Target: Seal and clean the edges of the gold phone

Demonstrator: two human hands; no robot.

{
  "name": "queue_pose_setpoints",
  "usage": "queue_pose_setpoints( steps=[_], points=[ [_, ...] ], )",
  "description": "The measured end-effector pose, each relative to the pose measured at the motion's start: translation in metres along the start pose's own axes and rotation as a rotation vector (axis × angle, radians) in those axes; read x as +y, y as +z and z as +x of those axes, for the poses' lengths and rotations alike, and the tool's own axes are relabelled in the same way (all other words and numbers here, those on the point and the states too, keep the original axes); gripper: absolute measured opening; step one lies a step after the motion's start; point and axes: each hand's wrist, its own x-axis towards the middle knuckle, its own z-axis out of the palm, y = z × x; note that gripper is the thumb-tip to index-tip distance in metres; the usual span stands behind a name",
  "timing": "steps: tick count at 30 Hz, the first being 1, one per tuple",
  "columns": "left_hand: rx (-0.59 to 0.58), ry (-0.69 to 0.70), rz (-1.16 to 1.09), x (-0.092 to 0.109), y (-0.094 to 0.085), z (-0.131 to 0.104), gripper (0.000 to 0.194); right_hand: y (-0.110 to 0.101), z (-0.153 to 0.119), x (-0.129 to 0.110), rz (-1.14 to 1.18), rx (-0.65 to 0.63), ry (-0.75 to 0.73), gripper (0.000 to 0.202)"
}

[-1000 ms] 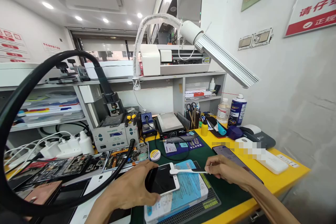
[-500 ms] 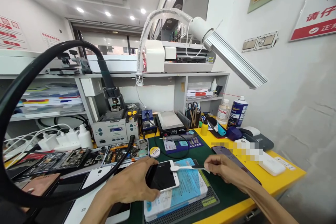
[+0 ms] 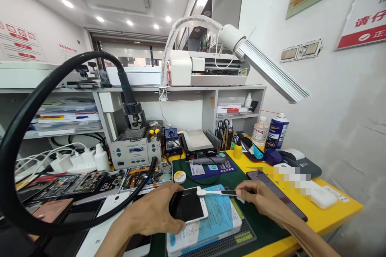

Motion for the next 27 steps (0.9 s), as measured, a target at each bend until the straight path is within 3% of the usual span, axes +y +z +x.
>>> queue_pose_setpoints(
  steps=[6,11,15,19,24,27],
  points=[
    [0.003,-0.005,0.001,-0.002,0.001,0.000,0.078,0.004,-0.002,0.003,-0.018,0.013,0.019,0.038],
    [0.012,0.014,-0.019,-0.007,0.003,0.001,0.079,0.003,-0.004,0.004,-0.055,0.050,-0.124,0.036],
    [0.021,0.010,-0.024,-0.006,0.003,0.001,0.076,0.003,-0.005,0.007,-0.057,0.032,-0.078,0.040],
    [0.030,-0.016,-0.016,-0.002,0.002,0.000,0.074,0.004,-0.004,0.013,-0.094,0.108,-0.149,0.035],
    [0.014,-0.049,-0.013,-0.001,0.002,0.000,0.076,0.003,0.000,0.015,-0.080,0.045,-0.109,0.035],
    [0.020,-0.050,0.002,0.000,0.002,0.000,0.077,0.002,0.001,0.015,-0.101,0.099,-0.103,0.036]
  ],
)
